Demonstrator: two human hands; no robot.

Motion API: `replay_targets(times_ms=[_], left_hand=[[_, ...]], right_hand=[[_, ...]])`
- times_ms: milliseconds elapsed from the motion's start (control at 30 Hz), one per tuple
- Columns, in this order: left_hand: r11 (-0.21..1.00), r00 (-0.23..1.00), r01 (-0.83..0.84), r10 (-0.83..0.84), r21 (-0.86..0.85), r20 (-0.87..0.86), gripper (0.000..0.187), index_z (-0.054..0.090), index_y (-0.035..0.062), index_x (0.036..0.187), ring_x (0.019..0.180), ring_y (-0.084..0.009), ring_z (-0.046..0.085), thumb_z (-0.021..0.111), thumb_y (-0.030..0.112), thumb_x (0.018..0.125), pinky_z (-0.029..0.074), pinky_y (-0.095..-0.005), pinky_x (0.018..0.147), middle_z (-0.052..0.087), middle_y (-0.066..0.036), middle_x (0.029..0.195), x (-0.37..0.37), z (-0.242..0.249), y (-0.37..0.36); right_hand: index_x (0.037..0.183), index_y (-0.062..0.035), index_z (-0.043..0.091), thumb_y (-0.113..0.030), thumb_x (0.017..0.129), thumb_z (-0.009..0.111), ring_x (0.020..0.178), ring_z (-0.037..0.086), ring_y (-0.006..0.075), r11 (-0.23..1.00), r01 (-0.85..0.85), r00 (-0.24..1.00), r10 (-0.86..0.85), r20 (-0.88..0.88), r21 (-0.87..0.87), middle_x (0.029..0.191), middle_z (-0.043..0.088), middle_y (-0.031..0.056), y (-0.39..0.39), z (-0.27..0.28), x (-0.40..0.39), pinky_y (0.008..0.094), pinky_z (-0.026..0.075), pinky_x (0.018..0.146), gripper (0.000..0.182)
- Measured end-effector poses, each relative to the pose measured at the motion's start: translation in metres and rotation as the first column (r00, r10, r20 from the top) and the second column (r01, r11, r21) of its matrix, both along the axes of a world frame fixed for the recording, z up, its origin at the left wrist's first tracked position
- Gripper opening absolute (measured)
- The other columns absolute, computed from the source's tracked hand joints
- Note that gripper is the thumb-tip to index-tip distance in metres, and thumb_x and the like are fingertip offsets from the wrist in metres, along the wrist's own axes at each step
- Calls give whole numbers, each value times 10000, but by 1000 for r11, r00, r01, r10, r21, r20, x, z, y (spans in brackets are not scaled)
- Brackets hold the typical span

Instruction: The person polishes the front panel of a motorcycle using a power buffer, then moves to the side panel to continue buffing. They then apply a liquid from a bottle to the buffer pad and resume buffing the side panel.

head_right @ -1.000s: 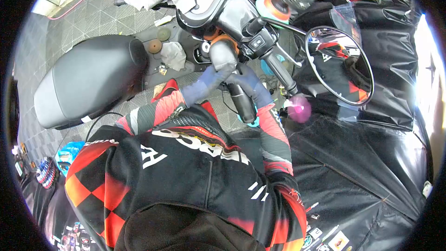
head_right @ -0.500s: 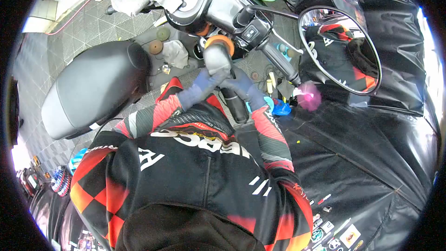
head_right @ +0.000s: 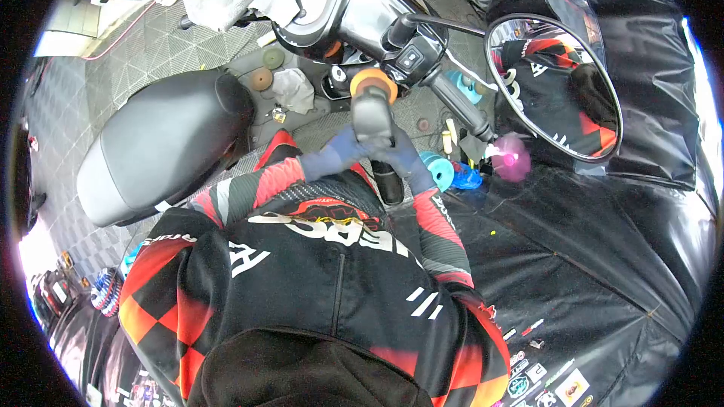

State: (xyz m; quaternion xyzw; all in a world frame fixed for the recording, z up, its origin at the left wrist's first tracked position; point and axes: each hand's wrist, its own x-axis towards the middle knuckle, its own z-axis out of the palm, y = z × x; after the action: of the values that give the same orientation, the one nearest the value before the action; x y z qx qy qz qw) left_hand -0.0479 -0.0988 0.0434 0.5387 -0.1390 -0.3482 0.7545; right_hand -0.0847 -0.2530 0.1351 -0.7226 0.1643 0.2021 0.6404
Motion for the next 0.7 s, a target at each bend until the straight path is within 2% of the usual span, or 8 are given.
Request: replay_targets(times_ms=[67, 133, 267, 333, 433, 567, 667, 700], left_hand=[[1000, 997, 8, -9, -20, -82, 601, 607, 25, 1172, 995, -179, 623, 727, 496, 819, 486, -338, 904, 669, -90, 1080, 24, 34, 11], [997, 968, 68, -58, 30, -242, 474, 611, 37, 1183, 949, -104, 598, 690, 398, 886, 488, -286, 866, 666, -36, 1074, 68, 90, 28], [998, 974, 2, 12, 65, -225, 479, 609, 40, 1192, 943, -116, 603, 689, 399, 885, 490, -290, 859, 663, -38, 1048, 69, 81, 31], [998, 973, -24, 36, 54, -230, 481, 608, 41, 1193, 940, -121, 604, 681, 407, 889, 490, -293, 859, 662, -40, 1042, 55, 64, 35], [995, 986, 82, -88, -51, -144, 509, 599, 54, 1218, 995, -128, 591, 674, 433, 887, 488, -308, 872, 646, -55, 1107, 25, 32, 37], [993, 970, 116, -105, 35, -218, 499, 604, 55, 1216, 968, -128, 600, 679, 422, 887, 489, -307, 859, 654, -51, 1079, 21, 43, 41], [995, 982, 97, -96, -1, -162, 486, 605, 53, 1215, 950, -126, 605, 681, 405, 889, 492, -305, 853, 659, -50, 1063, 47, 50, 42], [989, 963, 143, -132, 28, -236, 476, 607, 46, 1205, 951, -121, 603, 676, 400, 894, 491, -297, 848, 659, -51, 1064, 55, 56, 46]], right_hand=[[1265, -8, 547, -241, 714, 809, 1024, 590, 150, 995, -4, 1000, 2, -27, -96, 1155, 632, 72, 18, 22, 25, 316, 471, 918, 652], [1238, -11, 568, -247, 737, 774, 998, 597, 147, 999, 46, 999, -46, -8, 9, 1122, 645, 73, 26, 34, 50, 314, 480, 897, 591], [1220, -15, 586, -259, 750, 758, 992, 598, 146, 995, 71, 997, -72, 17, 66, 1110, 653, 68, 33, 32, 57, 312, 475, 899, 557], [1231, -14, 576, -245, 757, 750, 1001, 596, 142, 999, -26, 999, 27, 37, -37, 1123, 651, 63, 34, 22, 46, 312, 470, 908, 555], [1292, -12, 526, -217, 745, 748, 1020, 594, 145, 999, -39, 999, 40, 19, -35, 1152, 638, 63, 35, 10, 21, 313, 464, 928, 625], [1324, -11, 498, -208, 744, 745, 1033, 593, 152, 999, -45, 999, 44, -14, -28, 1165, 633, 73, 31, 4, 15, 315, 460, 941, 661], [1310, -12, 513, -180, 728, 734, 1029, 595, 153, 1000, 26, 1000, -26, 12, -7, 1150, 637, 82, 39, 10, 33, 314, 464, 932, 645], [1305, -13, 517, -181, 721, 740, 1026, 597, 157, 999, 26, 1000, -26, 5, 19, 1148, 638, 82, 39, 10, 38, 314, 463, 933, 648]])
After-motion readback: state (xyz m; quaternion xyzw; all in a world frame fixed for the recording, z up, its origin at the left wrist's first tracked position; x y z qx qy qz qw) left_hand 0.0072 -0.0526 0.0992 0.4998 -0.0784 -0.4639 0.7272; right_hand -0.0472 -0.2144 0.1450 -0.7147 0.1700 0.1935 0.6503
